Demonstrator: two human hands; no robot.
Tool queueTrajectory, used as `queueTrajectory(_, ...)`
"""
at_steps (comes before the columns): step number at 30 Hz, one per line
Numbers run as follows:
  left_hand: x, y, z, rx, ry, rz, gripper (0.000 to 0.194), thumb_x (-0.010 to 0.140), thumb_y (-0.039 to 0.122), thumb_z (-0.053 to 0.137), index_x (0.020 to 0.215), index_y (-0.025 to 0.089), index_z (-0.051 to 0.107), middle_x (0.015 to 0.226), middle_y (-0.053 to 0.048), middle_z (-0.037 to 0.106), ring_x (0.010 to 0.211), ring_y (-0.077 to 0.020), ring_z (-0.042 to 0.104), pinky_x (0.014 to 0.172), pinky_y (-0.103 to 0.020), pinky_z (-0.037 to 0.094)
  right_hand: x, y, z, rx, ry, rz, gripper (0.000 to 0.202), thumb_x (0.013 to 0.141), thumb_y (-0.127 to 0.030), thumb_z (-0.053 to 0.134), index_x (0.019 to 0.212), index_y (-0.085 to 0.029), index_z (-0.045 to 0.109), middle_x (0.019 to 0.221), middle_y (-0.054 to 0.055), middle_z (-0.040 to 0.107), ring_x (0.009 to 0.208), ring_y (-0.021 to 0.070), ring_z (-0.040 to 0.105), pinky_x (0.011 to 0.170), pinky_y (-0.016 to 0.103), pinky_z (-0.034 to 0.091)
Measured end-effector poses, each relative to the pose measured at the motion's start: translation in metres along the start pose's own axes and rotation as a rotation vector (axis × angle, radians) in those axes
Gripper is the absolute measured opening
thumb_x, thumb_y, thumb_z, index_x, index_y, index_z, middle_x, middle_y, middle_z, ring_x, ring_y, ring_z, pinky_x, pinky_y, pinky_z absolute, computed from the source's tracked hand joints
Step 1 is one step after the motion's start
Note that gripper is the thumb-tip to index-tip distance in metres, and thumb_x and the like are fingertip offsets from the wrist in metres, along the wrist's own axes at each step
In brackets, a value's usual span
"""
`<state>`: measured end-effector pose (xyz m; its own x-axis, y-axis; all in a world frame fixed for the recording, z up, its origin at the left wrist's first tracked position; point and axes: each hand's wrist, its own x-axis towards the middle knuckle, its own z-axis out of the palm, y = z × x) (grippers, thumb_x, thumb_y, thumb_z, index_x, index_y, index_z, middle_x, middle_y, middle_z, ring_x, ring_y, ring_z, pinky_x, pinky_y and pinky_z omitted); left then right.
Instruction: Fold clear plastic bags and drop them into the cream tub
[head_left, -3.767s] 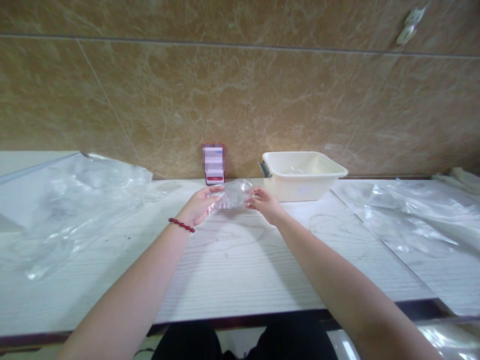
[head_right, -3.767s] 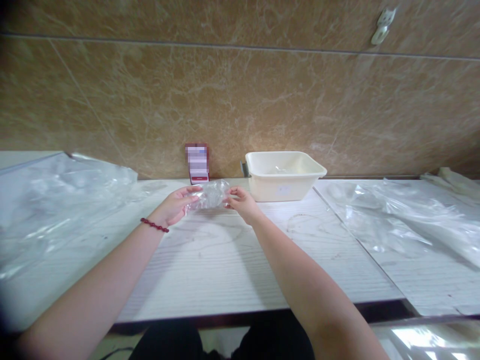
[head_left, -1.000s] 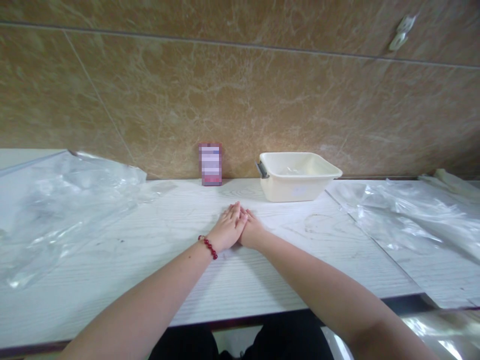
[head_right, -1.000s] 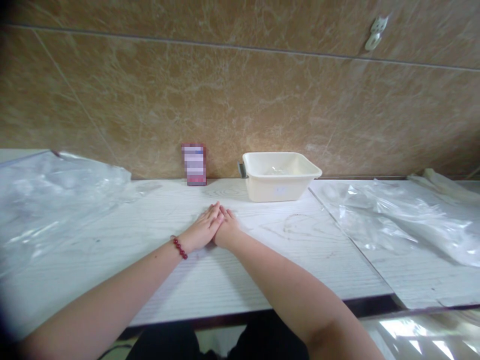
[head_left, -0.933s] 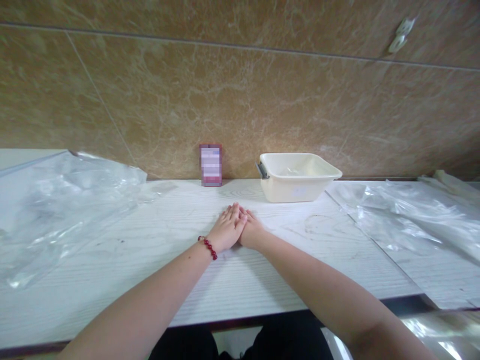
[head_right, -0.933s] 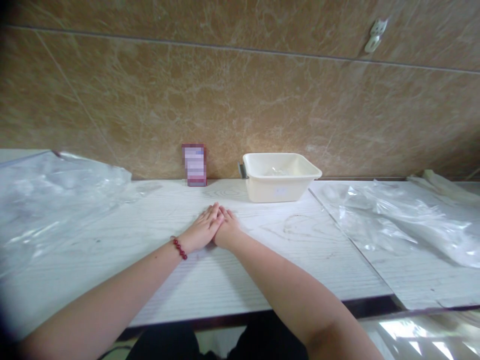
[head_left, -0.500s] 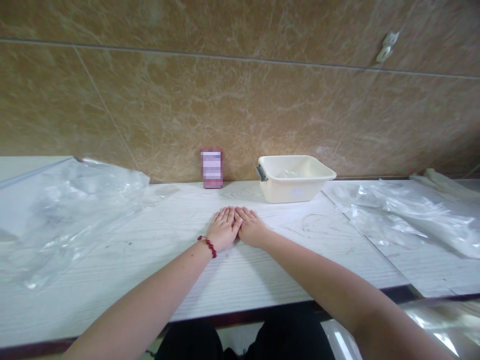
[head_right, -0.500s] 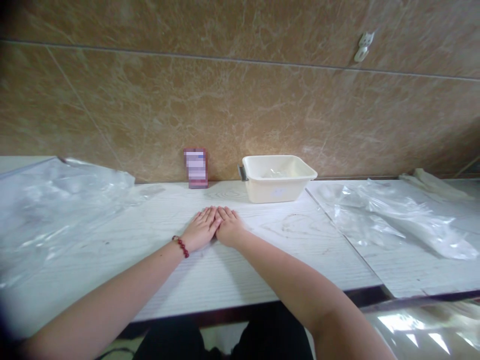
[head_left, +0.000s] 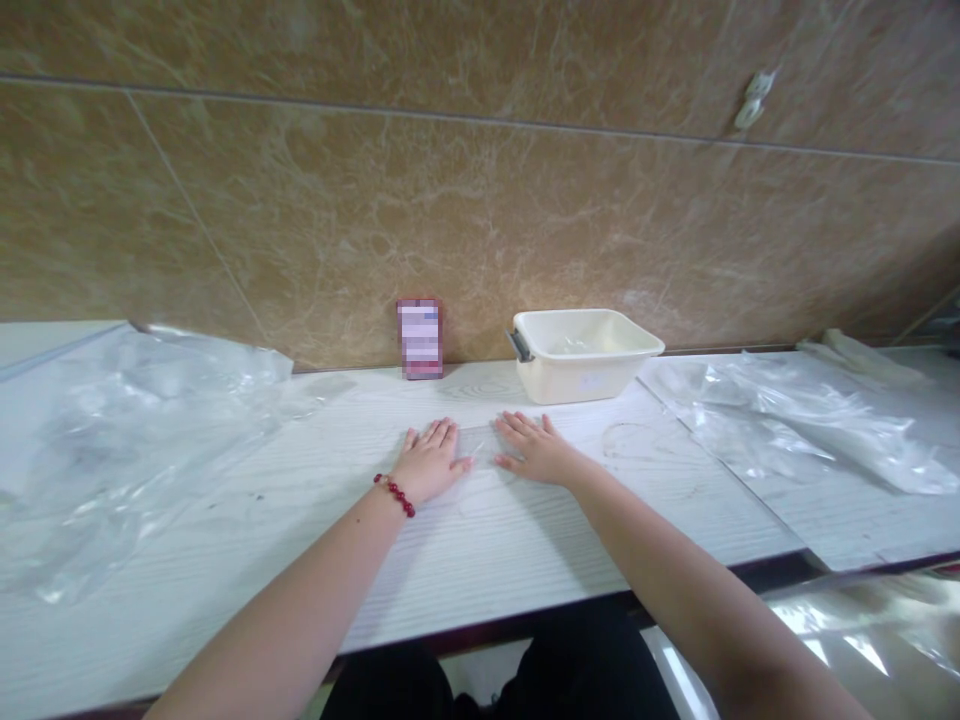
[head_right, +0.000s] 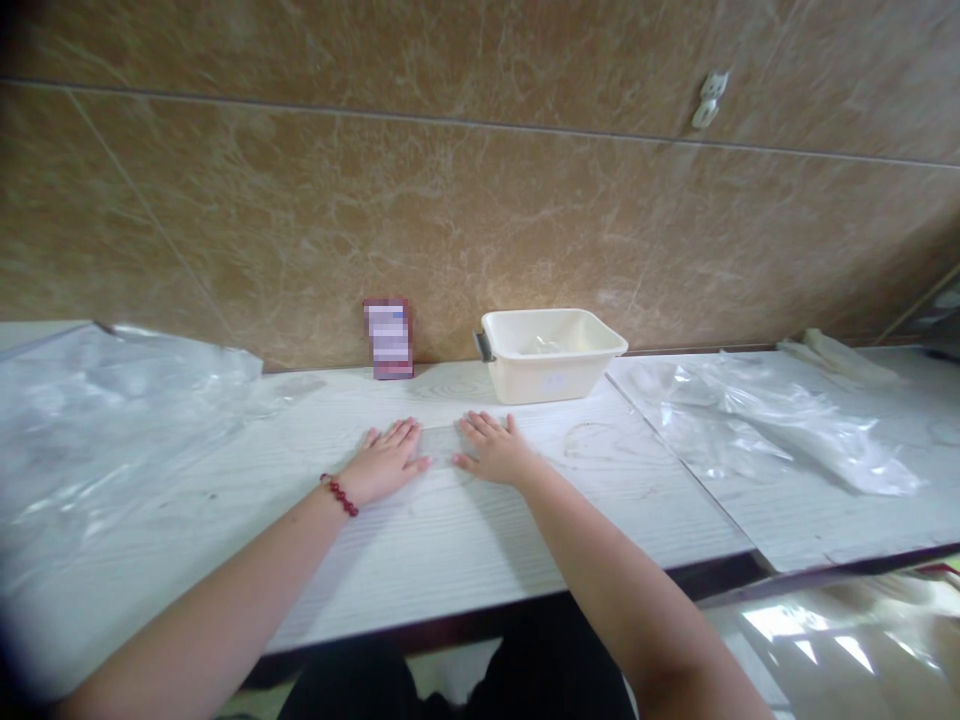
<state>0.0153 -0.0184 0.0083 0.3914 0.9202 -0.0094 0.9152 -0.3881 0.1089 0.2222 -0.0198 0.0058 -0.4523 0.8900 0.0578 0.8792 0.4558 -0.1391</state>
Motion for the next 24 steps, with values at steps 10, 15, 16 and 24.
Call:
queueTrajectory(10, 0.017, -0.020, -0.006, -0.089, 0.169, -0.201, 0.027, 0.068, 0.040, 0.046, 0.080, 0.019, 0.058, 0.087, -0.008, 0.056, 0.086, -0.0207, 0.051, 0.077, -0.033, 0.036, 0.018, 0.020, -0.003, 0.281, 0.380, 0.022, 0.031, 0.079, -0.029, 0.035, 0.099, -0.015, 0.055, 0.104, 0.008, 0.055, 0.099, 0.0148, 0.048, 0.088, 0.029, 0.034)
queueTrajectory(15, 0.017, -0.019, -0.007, -0.284, 0.166, -0.138, 0.018, 0.069, 0.032, 0.046, 0.073, 0.017, 0.055, 0.074, -0.005, 0.057, 0.072, -0.0166, 0.053, 0.066, -0.027, 0.039, 0.015, 0.016, -0.010, 0.348, 0.469, 0.072, 0.025, 0.076, -0.025, 0.040, 0.092, -0.016, 0.057, 0.092, 0.006, 0.059, 0.089, 0.0141, 0.052, 0.082, 0.028, 0.038)
queueTrajectory(16, 0.016, -0.018, -0.008, -0.351, 0.172, -0.127, 0.019, 0.069, 0.031, 0.045, 0.077, 0.016, 0.053, 0.070, -0.004, 0.057, 0.066, -0.0151, 0.053, 0.061, -0.025, 0.039, 0.015, 0.015, -0.011, 0.360, 0.475, 0.086, 0.024, 0.076, -0.025, 0.041, 0.091, -0.016, 0.057, 0.090, 0.006, 0.060, 0.088, 0.0142, 0.053, 0.081, 0.028, 0.039)
queueTrajectory(24, 0.012, -0.003, -0.007, -0.700, 0.164, 0.082, 0.022, 0.071, 0.022, 0.043, 0.090, 0.019, 0.054, 0.077, 0.000, 0.060, 0.057, -0.0105, 0.052, 0.055, -0.022, 0.040, 0.017, 0.018, -0.008, 0.481, 0.442, 0.178, 0.023, 0.075, -0.027, 0.041, 0.085, -0.017, 0.059, 0.080, 0.004, 0.061, 0.073, 0.0123, 0.054, 0.068, 0.025, 0.042)
